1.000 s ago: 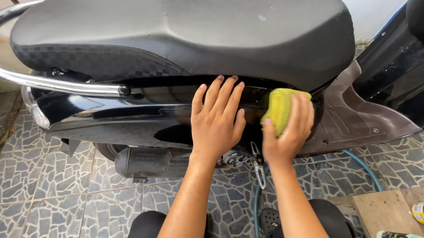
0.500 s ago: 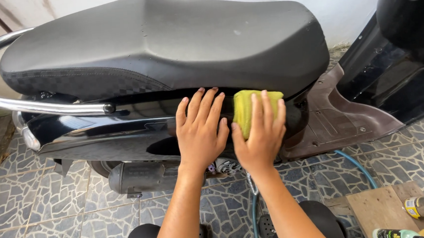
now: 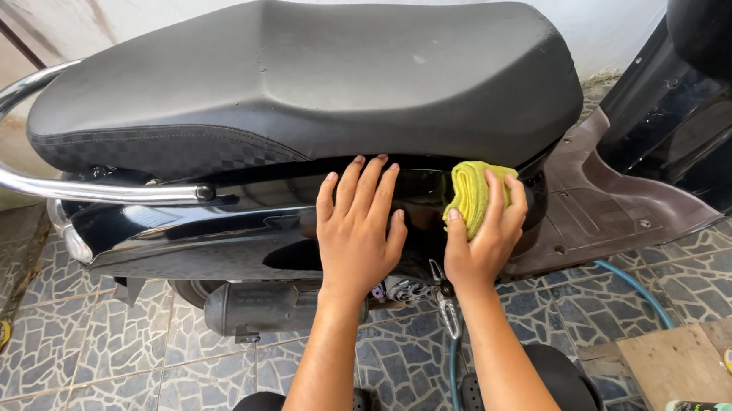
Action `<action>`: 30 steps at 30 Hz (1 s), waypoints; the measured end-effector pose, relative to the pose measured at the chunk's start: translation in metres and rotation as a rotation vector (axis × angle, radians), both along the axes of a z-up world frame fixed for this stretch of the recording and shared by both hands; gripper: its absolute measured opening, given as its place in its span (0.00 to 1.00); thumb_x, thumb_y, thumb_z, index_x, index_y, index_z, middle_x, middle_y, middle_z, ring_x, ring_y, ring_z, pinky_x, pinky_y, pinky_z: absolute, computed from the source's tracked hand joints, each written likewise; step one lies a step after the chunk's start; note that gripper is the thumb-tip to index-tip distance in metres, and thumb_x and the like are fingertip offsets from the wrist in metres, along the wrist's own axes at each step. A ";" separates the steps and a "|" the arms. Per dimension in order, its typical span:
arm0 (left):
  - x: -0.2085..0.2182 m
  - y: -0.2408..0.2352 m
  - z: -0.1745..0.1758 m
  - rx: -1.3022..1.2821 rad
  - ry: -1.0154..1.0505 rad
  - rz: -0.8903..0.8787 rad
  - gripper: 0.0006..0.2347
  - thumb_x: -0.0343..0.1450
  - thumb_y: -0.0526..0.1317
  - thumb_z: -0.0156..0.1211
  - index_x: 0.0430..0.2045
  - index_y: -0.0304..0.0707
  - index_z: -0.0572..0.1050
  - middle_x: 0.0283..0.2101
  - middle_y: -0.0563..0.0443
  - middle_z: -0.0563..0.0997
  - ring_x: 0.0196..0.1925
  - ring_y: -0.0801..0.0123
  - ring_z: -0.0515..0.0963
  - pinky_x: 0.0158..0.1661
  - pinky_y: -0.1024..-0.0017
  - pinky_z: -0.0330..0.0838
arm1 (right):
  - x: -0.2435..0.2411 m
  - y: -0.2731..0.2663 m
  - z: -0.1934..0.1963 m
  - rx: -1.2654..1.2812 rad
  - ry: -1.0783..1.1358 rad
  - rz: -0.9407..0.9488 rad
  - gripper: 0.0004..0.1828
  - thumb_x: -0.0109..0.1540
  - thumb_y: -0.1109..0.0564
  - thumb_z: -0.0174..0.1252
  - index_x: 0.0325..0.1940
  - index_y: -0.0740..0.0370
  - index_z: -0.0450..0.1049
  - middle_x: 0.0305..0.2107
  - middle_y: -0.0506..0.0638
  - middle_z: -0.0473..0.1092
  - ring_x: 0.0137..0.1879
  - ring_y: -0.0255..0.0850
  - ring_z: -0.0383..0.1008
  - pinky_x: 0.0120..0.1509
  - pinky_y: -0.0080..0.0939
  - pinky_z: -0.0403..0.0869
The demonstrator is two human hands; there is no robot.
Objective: The person cleans the side panel of a motorcycle by wiping it with a cloth held in one or both hands, occasionally unfolding, folding, and wringing the cloth.
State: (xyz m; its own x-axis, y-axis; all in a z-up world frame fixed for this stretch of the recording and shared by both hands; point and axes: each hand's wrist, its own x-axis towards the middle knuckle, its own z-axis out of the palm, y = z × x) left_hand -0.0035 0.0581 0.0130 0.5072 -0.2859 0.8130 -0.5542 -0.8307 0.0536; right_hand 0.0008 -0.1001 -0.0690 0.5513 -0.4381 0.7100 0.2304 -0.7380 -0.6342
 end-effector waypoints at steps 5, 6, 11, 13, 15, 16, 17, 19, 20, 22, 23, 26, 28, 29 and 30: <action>0.002 -0.001 -0.003 -0.032 -0.010 -0.001 0.20 0.70 0.41 0.54 0.57 0.38 0.74 0.61 0.44 0.76 0.67 0.53 0.70 0.69 0.52 0.50 | -0.010 0.014 0.026 -0.030 0.103 0.000 0.35 0.61 0.45 0.54 0.72 0.52 0.62 0.64 0.56 0.54 0.70 0.66 0.53 0.63 0.66 0.60; 0.001 -0.001 -0.003 -0.043 -0.006 -0.012 0.19 0.71 0.40 0.53 0.57 0.37 0.75 0.60 0.43 0.76 0.67 0.53 0.70 0.68 0.52 0.50 | -0.011 0.018 0.032 -0.073 0.135 -0.017 0.35 0.61 0.46 0.55 0.72 0.53 0.62 0.62 0.57 0.54 0.70 0.67 0.52 0.63 0.66 0.59; 0.000 0.013 0.003 -0.065 -0.058 -0.058 0.17 0.70 0.34 0.51 0.53 0.32 0.76 0.58 0.40 0.78 0.65 0.50 0.72 0.66 0.55 0.58 | -0.012 0.030 0.044 -0.235 0.170 -0.047 0.35 0.59 0.46 0.55 0.71 0.55 0.64 0.60 0.56 0.56 0.69 0.65 0.53 0.61 0.65 0.61; 0.001 0.028 0.004 -0.076 -0.080 -0.079 0.17 0.69 0.33 0.52 0.52 0.30 0.77 0.57 0.38 0.78 0.64 0.48 0.73 0.65 0.57 0.62 | -0.014 0.042 0.056 -0.288 0.176 -0.047 0.35 0.60 0.45 0.55 0.70 0.56 0.65 0.59 0.56 0.57 0.69 0.65 0.53 0.60 0.65 0.62; 0.005 0.046 0.004 -0.044 -0.144 0.023 0.16 0.70 0.36 0.51 0.50 0.32 0.78 0.55 0.40 0.79 0.61 0.49 0.75 0.63 0.56 0.64 | -0.015 0.057 0.070 -0.389 0.165 -0.043 0.32 0.59 0.46 0.53 0.67 0.56 0.69 0.53 0.59 0.62 0.64 0.64 0.58 0.54 0.60 0.62; 0.004 0.056 0.004 -0.045 -0.146 0.027 0.16 0.70 0.36 0.51 0.50 0.32 0.78 0.55 0.40 0.79 0.61 0.49 0.75 0.63 0.56 0.64 | -0.011 0.065 0.070 -0.391 0.162 -0.039 0.32 0.59 0.46 0.53 0.67 0.56 0.69 0.53 0.59 0.62 0.64 0.64 0.58 0.54 0.60 0.62; 0.004 0.066 0.004 -0.039 -0.136 0.051 0.17 0.71 0.36 0.50 0.53 0.34 0.77 0.56 0.43 0.79 0.63 0.51 0.74 0.64 0.56 0.61 | -0.008 0.072 0.071 -0.461 0.114 -0.063 0.33 0.56 0.46 0.55 0.65 0.57 0.71 0.51 0.59 0.64 0.62 0.64 0.60 0.52 0.59 0.63; 0.004 0.075 0.001 -0.034 -0.129 0.076 0.17 0.72 0.37 0.48 0.55 0.36 0.76 0.57 0.45 0.79 0.64 0.53 0.73 0.65 0.56 0.59 | -0.005 0.086 0.074 -0.531 0.061 -0.087 0.33 0.54 0.46 0.57 0.63 0.57 0.72 0.50 0.58 0.66 0.60 0.63 0.63 0.49 0.58 0.64; 0.004 0.075 -0.002 -0.031 -0.145 0.075 0.18 0.73 0.37 0.47 0.56 0.37 0.76 0.59 0.45 0.78 0.64 0.53 0.73 0.66 0.56 0.57 | -0.005 0.094 0.077 -0.594 0.011 -0.085 0.35 0.51 0.45 0.58 0.62 0.58 0.73 0.49 0.59 0.67 0.58 0.64 0.64 0.47 0.57 0.64; 0.005 0.074 -0.007 -0.028 -0.164 0.070 0.18 0.73 0.37 0.46 0.58 0.37 0.75 0.60 0.46 0.77 0.65 0.53 0.72 0.67 0.56 0.56 | -0.004 0.104 0.081 -0.656 -0.040 -0.087 0.37 0.48 0.44 0.59 0.60 0.58 0.73 0.48 0.59 0.69 0.57 0.65 0.66 0.45 0.57 0.65; 0.006 0.073 -0.008 -0.053 -0.160 0.068 0.18 0.75 0.38 0.45 0.58 0.37 0.74 0.60 0.47 0.77 0.66 0.55 0.72 0.67 0.57 0.55 | -0.003 0.107 0.082 -0.676 -0.064 -0.089 0.38 0.47 0.43 0.59 0.60 0.57 0.73 0.49 0.58 0.69 0.56 0.64 0.67 0.43 0.56 0.66; 0.004 0.073 -0.008 -0.068 -0.154 0.061 0.18 0.75 0.39 0.45 0.58 0.37 0.74 0.60 0.48 0.76 0.66 0.56 0.72 0.68 0.58 0.55 | -0.005 0.101 0.082 -0.683 -0.080 -0.048 0.38 0.47 0.43 0.60 0.61 0.55 0.74 0.49 0.56 0.69 0.57 0.62 0.67 0.43 0.54 0.67; 0.004 0.074 -0.005 -0.057 -0.153 0.066 0.17 0.75 0.38 0.46 0.58 0.37 0.74 0.60 0.48 0.77 0.65 0.56 0.72 0.67 0.59 0.55 | -0.005 0.089 0.081 -0.670 -0.078 0.005 0.38 0.48 0.43 0.61 0.61 0.54 0.74 0.50 0.55 0.69 0.58 0.61 0.67 0.44 0.53 0.67; 0.003 0.075 -0.005 -0.047 -0.143 0.065 0.18 0.74 0.38 0.47 0.58 0.37 0.74 0.61 0.48 0.76 0.66 0.56 0.72 0.68 0.58 0.55 | -0.005 0.082 0.078 -0.664 -0.095 0.031 0.37 0.48 0.42 0.61 0.62 0.52 0.74 0.51 0.54 0.68 0.59 0.59 0.66 0.45 0.53 0.67; 0.003 0.076 -0.006 -0.037 -0.133 0.064 0.18 0.74 0.38 0.48 0.58 0.38 0.74 0.61 0.48 0.76 0.66 0.56 0.72 0.68 0.58 0.55 | -0.005 0.074 0.076 -0.658 -0.112 0.057 0.37 0.49 0.42 0.61 0.62 0.50 0.74 0.52 0.52 0.68 0.60 0.58 0.66 0.46 0.53 0.67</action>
State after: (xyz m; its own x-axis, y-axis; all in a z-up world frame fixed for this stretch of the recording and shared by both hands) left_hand -0.0004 0.1341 0.0074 0.4105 -0.2251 0.8837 -0.5047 -0.8631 0.0146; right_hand -0.0041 -0.0258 0.0069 0.4685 0.1333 0.8733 0.3189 -0.9474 -0.0265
